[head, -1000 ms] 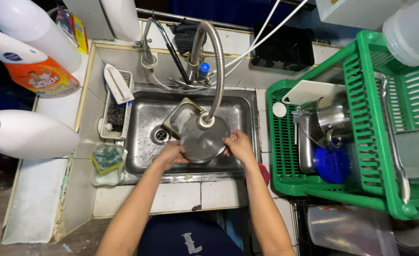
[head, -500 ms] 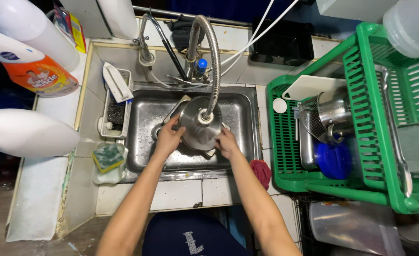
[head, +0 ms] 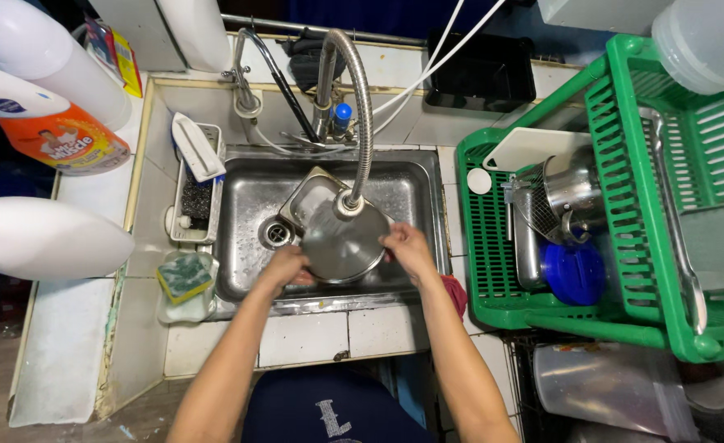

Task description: The person washes dishes at a kitchen sink. They scrub a metal pot and lid, then a rectangular stainless steel container, using a sponge and dish soap, rinsing each item under the faucet and placing cleaned items aside. They then scrub and rinse a wooden cutting board.

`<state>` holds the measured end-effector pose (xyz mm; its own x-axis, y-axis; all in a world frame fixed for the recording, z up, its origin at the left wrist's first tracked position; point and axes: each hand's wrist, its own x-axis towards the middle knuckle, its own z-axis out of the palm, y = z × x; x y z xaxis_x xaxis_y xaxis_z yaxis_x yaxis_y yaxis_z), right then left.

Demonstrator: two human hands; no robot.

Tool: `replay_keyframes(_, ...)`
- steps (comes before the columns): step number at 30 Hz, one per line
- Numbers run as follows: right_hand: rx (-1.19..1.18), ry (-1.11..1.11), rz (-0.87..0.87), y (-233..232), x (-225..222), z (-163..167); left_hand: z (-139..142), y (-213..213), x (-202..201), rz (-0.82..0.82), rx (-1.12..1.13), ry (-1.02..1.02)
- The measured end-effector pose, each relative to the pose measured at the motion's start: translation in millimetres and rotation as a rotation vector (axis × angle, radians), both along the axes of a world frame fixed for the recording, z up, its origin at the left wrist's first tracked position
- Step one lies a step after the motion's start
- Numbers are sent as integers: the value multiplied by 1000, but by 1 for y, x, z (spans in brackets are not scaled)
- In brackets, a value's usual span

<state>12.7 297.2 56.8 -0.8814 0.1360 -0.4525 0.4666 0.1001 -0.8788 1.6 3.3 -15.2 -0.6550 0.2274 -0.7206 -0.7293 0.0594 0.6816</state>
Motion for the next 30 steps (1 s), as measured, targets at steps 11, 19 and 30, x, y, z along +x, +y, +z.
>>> replay_keyframes(11,-233,-142,-256,-35,-34,-44,25,14,3,299,-28,486)
replay_keyframes(19,-438,-228,-18,-60,-30,-66,48,-24,-5,255,-184,584)
replay_keyframes(30,-10,176,-18,-7,-1,2,-9,18,13,109,73,101)
